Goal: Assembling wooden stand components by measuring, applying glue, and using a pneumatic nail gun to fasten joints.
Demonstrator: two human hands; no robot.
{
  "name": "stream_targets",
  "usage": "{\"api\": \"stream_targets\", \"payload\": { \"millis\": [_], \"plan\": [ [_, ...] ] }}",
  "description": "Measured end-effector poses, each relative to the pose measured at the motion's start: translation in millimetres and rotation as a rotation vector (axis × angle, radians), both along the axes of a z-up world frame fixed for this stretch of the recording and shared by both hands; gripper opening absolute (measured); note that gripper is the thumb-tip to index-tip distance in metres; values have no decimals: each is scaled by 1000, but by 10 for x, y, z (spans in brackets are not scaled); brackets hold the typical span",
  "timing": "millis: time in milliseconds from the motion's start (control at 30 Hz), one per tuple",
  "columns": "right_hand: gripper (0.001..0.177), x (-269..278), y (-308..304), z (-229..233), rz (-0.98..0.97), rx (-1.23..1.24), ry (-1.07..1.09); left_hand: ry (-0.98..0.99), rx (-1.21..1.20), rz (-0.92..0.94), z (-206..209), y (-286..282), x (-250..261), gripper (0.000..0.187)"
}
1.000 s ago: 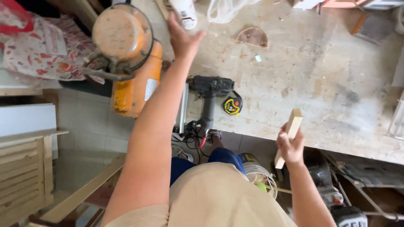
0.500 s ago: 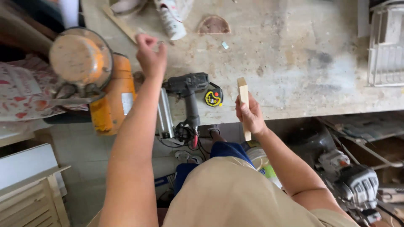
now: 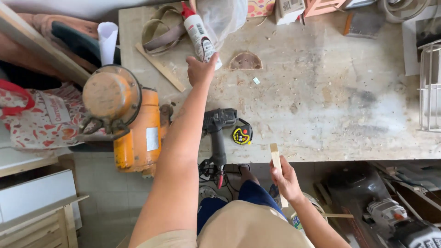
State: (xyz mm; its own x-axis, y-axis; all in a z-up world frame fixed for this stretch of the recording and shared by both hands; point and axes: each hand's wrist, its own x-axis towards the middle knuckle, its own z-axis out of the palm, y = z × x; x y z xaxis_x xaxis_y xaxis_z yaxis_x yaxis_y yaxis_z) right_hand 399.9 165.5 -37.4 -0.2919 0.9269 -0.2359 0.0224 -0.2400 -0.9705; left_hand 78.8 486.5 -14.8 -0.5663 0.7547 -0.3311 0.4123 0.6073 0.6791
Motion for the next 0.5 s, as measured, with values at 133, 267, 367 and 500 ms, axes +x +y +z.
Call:
{"api": "stream_targets", "payload": {
  "millis": [133,267,367,500],
  "plan": [
    [39,294,-114,-56,-100,-68,-116,-12,-48,49,-631,375,55,103],
    [44,270,27,30,-169,-10,-133,-291,150,230,-355,64,144,89],
    [43,44,329,255,-185,90,-62,-554,368,-14,481,-648,79,77],
    [43,-398,660,587,-141,299,85,-323,540,-445,1211,-1733,-635,72]
  ]
}}
